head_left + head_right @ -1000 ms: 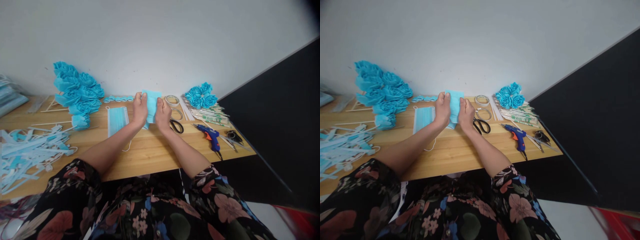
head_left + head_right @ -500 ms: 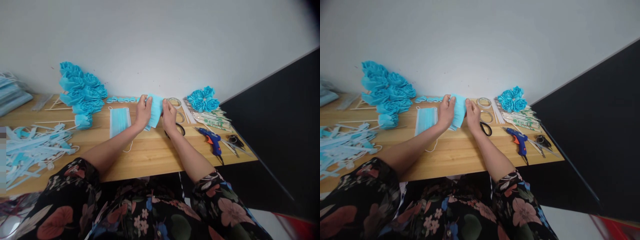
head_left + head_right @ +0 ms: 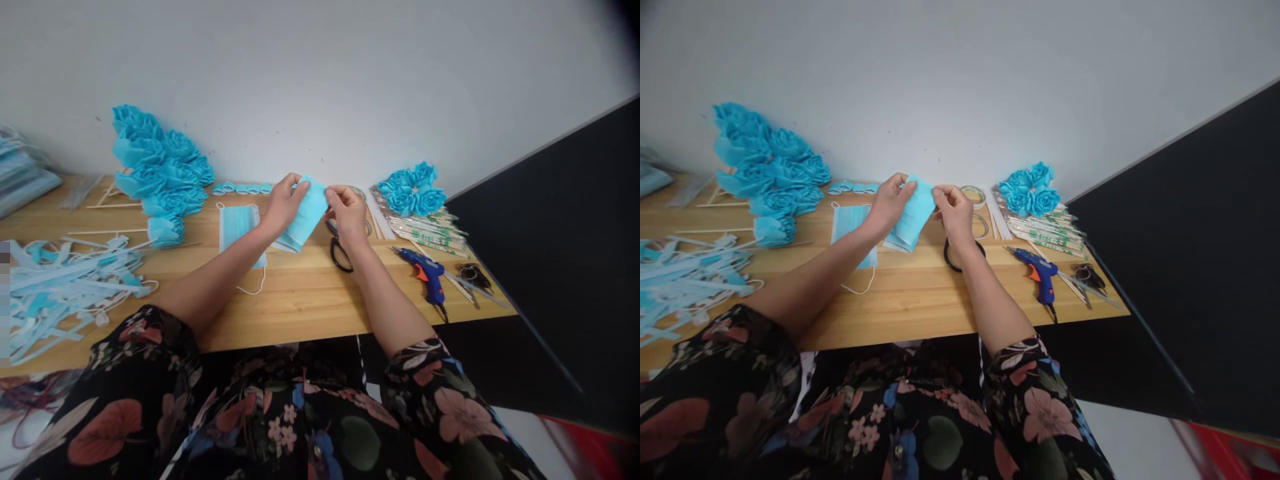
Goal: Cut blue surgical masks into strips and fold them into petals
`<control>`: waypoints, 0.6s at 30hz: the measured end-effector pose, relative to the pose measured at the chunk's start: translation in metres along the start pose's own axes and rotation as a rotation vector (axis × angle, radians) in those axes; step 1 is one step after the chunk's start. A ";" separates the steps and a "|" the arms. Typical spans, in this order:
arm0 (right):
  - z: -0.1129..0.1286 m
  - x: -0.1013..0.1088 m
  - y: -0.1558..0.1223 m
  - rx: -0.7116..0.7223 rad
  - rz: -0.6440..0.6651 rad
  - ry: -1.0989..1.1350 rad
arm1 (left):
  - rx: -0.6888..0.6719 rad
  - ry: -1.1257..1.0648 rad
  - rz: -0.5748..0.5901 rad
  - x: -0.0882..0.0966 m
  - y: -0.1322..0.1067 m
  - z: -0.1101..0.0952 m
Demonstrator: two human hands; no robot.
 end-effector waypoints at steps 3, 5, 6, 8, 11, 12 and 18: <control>-0.010 0.001 0.002 -0.040 0.042 -0.054 | 0.067 0.107 0.240 0.013 0.010 -0.002; -0.018 -0.001 0.002 -0.061 0.096 -0.134 | 0.082 0.220 0.358 0.023 0.017 0.000; -0.021 -0.002 0.002 -0.061 0.122 -0.179 | 0.077 0.283 0.392 0.027 0.019 0.002; -0.027 -0.004 0.001 -0.037 0.156 -0.262 | 0.048 0.417 0.430 0.034 0.024 0.009; -0.032 -0.006 -0.002 -0.009 0.177 -0.349 | 0.000 0.607 0.446 0.037 0.027 0.021; -0.033 -0.007 -0.003 -0.009 0.187 -0.369 | -0.004 0.659 0.448 0.036 0.027 0.025; -0.037 -0.008 -0.004 -0.015 0.268 -0.381 | -0.009 0.786 0.521 0.033 0.023 0.038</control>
Point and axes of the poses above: each hand's wrist, its own y-axis towards the middle knuckle, its own x-axis out of the back of the hand, z = x × y, the point moved 2 cm from there along y, towards the middle knuckle, and after that the axes turned 9 degrees about -z, right-handed, at the moved point
